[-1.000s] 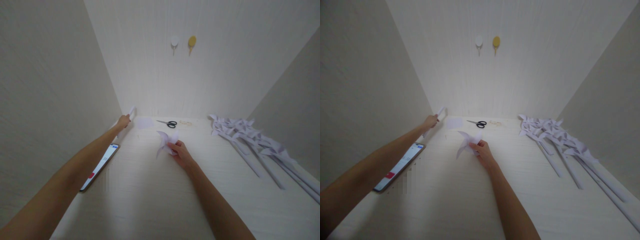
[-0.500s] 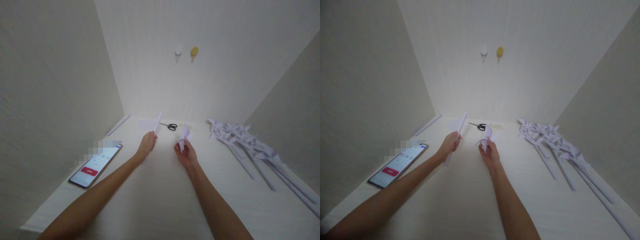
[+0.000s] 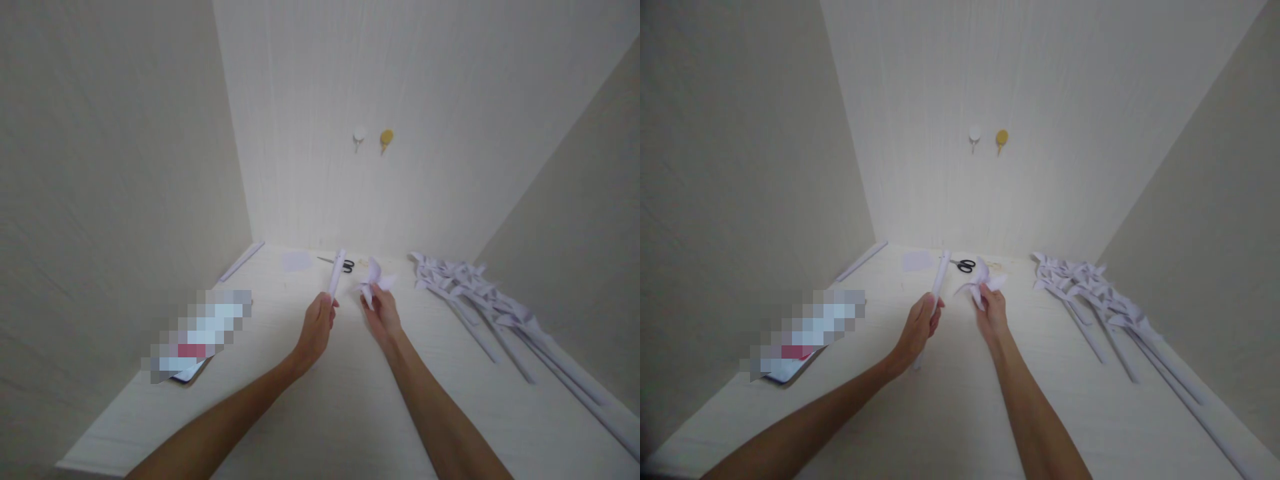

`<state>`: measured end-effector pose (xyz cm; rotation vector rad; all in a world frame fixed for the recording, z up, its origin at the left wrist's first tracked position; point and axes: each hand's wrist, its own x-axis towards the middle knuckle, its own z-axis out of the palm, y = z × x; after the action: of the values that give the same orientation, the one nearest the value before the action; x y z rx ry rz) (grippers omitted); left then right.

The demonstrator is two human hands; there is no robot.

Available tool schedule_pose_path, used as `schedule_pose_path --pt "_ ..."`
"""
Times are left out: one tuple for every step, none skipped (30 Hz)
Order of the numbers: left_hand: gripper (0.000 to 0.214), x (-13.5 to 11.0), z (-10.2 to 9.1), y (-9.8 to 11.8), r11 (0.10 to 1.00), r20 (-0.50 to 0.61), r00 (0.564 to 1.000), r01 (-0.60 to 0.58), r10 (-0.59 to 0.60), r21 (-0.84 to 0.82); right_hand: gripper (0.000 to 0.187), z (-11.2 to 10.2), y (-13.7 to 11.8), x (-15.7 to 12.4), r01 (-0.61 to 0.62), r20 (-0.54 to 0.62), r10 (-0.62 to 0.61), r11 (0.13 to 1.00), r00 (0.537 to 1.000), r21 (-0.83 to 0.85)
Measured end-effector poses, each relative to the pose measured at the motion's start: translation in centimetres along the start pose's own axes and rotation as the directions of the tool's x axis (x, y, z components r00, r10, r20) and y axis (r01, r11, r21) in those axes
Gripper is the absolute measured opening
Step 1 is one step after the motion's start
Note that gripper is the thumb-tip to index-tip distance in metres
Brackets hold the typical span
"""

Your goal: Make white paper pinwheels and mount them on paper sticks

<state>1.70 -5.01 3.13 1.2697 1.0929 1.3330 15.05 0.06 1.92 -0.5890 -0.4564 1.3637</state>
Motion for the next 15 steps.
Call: schedule_pose_path --pt "0.038 -0.2 0.1 0.0 1.000 0.015 1.000 -0.004 0.004 0.006 0.018 0.7 -0.6 0.0 0.042 0.000 -0.042 0.999 0.999 -0.016" --pt "0.038 -0.3 0.1 -0.1 1.000 0.030 1.000 -0.009 0.009 0.013 0.019 1.6 -1.3 0.1 0.094 0.001 -0.094 0.995 0.996 -0.029" --pt "0.037 -0.5 0.2 -0.2 1.000 0.046 0.999 -0.016 0.015 0.021 0.018 2.7 -2.0 0.2 0.210 0.008 -0.210 0.975 0.978 -0.076" --pt "0.037 -0.6 0.3 -0.3 0.999 0.062 0.998 -0.022 0.021 0.028 0.017 3.8 -2.7 0.3 0.307 0.009 -0.308 0.945 0.951 -0.109" --pt "0.037 -0.8 0.3 -0.4 0.999 0.077 0.997 -0.028 0.026 0.034 0.016 5.0 -3.2 0.3 0.380 0.019 -0.381 0.914 0.924 -0.141" --pt "0.036 -0.9 0.4 -0.4 0.999 0.090 0.995 -0.034 0.031 0.039 0.016 6.1 -3.6 0.4 0.442 0.017 -0.446 0.880 0.895 -0.174" --pt "0.036 -1.1 0.5 -0.5 0.998 0.103 0.994 -0.040 0.036 0.044 0.017 7.2 -3.9 0.4 0.475 0.019 -0.482 0.854 0.876 -0.213" --pt "0.036 -1.3 0.6 -0.5 0.998 0.115 0.993 -0.046 0.040 0.047 0.019 8.1 -4.0 0.3 0.479 0.037 -0.487 0.841 0.873 -0.253" --pt "0.036 -1.4 0.6 -0.5 0.997 0.126 0.991 -0.050 0.044 0.050 0.021 8.9 -4.0 0.3 0.481 0.059 -0.486 0.829 0.872 -0.285" --pt "0.036 -1.6 0.7 -0.5 0.997 0.136 0.990 -0.053 0.045 0.052 0.022 9.6 -3.9 0.1 0.483 0.081 -0.483 0.818 0.872 -0.313" --pt "0.036 -1.7 0.7 -0.5 0.997 0.144 0.989 -0.054 0.046 0.053 0.023 10.1 -3.7 0.0 0.483 0.104 -0.478 0.807 0.872 -0.340" --pt "0.036 -1.8 0.8 -0.4 0.997 0.149 0.988 -0.054 0.045 0.053 0.023 10.5 -3.5 -0.2 0.483 0.128 -0.471 0.794 0.873 -0.369" --pt "0.036 -1.9 0.8 -0.4 0.997 0.152 0.987 -0.053 0.045 0.052 0.023 10.8 -3.3 -0.3 0.487 0.151 -0.468 0.779 0.871 -0.395" --pt "0.036 -2.0 0.9 -0.3 0.997 0.154 0.987 -0.052 0.044 0.050 0.023 11.0 -3.1 -0.5 0.494 0.173 -0.467 0.764 0.867 -0.415" --pt "0.036 -2.1 0.9 -0.2 0.997 0.155 0.987 -0.052 0.044 0.048 0.022 11.2 -3.0 -0.6 0.502 0.193 -0.467 0.751 0.863 -0.428"
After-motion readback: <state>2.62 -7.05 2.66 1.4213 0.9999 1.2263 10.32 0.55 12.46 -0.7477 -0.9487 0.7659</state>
